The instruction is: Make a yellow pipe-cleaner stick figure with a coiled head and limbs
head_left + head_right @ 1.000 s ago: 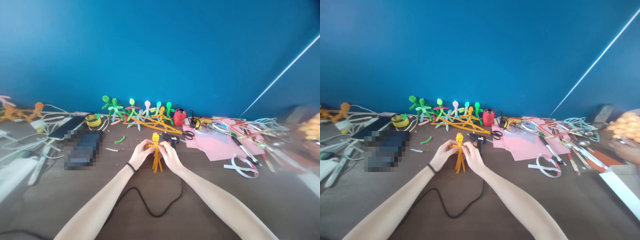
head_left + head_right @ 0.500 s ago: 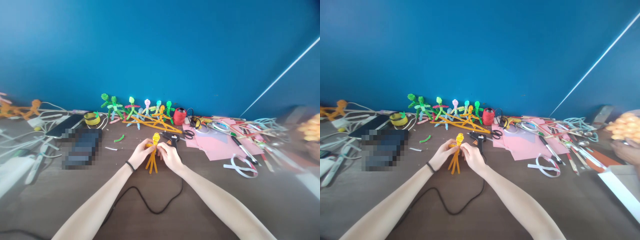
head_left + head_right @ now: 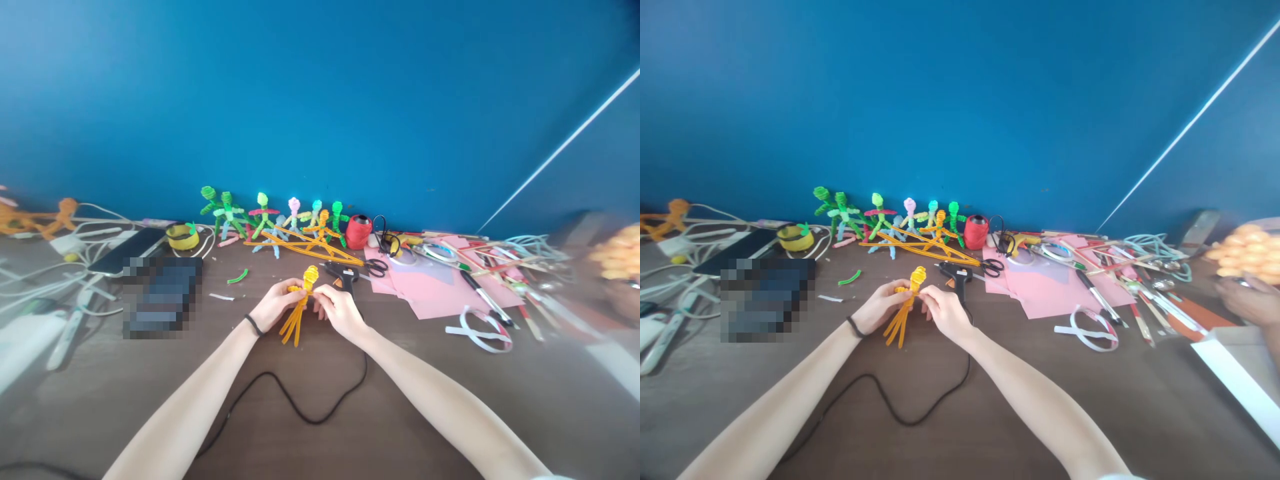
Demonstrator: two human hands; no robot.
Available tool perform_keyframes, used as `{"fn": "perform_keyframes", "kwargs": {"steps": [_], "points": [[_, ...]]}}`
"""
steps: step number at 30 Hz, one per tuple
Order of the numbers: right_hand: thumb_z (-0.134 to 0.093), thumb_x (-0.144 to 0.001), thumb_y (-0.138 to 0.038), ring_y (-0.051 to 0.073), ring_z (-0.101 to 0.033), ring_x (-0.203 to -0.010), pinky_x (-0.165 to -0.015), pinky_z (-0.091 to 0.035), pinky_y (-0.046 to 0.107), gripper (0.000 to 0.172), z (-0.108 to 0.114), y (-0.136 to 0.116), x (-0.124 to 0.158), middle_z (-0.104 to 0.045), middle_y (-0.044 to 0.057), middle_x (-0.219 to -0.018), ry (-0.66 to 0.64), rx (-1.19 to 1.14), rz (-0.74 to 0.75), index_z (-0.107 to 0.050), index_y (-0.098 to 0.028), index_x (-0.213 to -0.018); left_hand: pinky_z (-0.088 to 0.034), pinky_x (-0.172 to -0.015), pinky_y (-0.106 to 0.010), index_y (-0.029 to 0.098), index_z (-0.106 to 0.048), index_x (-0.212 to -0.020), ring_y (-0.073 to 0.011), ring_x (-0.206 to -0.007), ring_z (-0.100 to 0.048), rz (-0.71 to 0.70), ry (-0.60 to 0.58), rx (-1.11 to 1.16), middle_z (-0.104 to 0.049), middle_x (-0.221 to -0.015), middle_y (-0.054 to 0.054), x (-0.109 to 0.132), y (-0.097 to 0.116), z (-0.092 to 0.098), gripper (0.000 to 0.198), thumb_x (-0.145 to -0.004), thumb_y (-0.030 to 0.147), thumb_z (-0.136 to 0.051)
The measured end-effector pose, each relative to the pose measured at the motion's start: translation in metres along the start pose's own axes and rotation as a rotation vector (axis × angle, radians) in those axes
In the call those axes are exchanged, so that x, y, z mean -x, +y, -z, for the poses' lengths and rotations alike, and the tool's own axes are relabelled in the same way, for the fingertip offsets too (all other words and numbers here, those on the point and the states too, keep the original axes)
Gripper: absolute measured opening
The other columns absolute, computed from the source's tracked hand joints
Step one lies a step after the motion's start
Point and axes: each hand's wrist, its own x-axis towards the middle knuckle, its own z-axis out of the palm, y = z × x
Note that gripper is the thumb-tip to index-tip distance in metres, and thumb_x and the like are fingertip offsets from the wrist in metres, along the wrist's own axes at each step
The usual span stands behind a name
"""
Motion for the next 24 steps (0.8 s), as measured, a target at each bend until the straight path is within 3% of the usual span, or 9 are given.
{"fn": "perform_keyframes", "kwargs": {"steps": [7, 10, 15, 18, 24], "points": [[-0.036, -0.085, -0.038, 0.009, -0.05, -0.042, -0.046, -0.04, 0.02, 0.025, 0.0, -0.011, 0.005, -0.055, -0.002, -0.058, 0.041, -0.015, -0.063, -0.052, -0.02, -0.092, -0.04, -0.056, -0.021, 0.015, -0.053, -0.073, -0.0083, -0.055, -0.054, -0.043, 0.049, 0.226, -0.055, -0.061, 0.003, -0.004, -0.001, 0.007, 0.018, -0.062, 0.021, -0.066], [-0.033, -0.086, -0.037, 0.008, -0.046, -0.039, -0.043, -0.038, 0.019, 0.027, 0.012, -0.02, -0.002, -0.054, -0.003, -0.055, 0.053, -0.013, -0.084, -0.052, -0.02, -0.093, -0.04, -0.055, -0.021, 0.016, -0.051, -0.072, -0.0082, -0.055, -0.054, -0.052, 0.096, 0.286, -0.055, -0.061, 0.004, -0.006, -0.001, 0.008, 0.021, -0.06, 0.02, -0.068], [-0.037, -0.084, -0.029, 0.009, -0.05, -0.044, -0.047, -0.041, 0.02, 0.022, 0.057, -0.02, -0.046, -0.06, 0.0, -0.062, 0.094, 0.238, -0.055, -0.054, -0.017, -0.092, -0.041, -0.057, -0.022, 0.016, -0.05, -0.073, -0.0085, -0.055, -0.054, -0.036, 0.137, 0.286, -0.056, -0.061, 0.003, -0.006, 0.001, 0.007, 0.024, -0.059, 0.02, -0.069], [-0.046, -0.078, -0.02, 0.013, -0.058, -0.061, -0.061, -0.044, 0.024, 0.016, 0.074, -0.007, -0.079, -0.065, 0.004, -0.073, 0.048, 0.508, -0.073, -0.06, -0.016, -0.082, -0.041, -0.057, -0.022, 0.016, -0.051, -0.073, -0.0083, -0.055, -0.054, -0.032, 0.131, 0.288, -0.056, -0.06, 0.004, -0.005, 0.001, 0.007, 0.023, -0.06, 0.021, -0.069], [-0.054, -0.07, -0.013, 0.017, -0.06, -0.074, -0.068, -0.043, 0.026, 0.009, 0.054, 0.013, -0.123, -0.066, 0.005, -0.078, -0.087, 0.617, -0.034, -0.063, -0.017, -0.069, -0.041, -0.059, -0.022, 0.016, -0.052, -0.073, -0.0077, -0.056, -0.054, -0.038, 0.138, 0.315, -0.057, -0.062, 0.003, -0.005, 0.0, 0.008, 0.023, -0.059, 0.021, -0.07]]}}
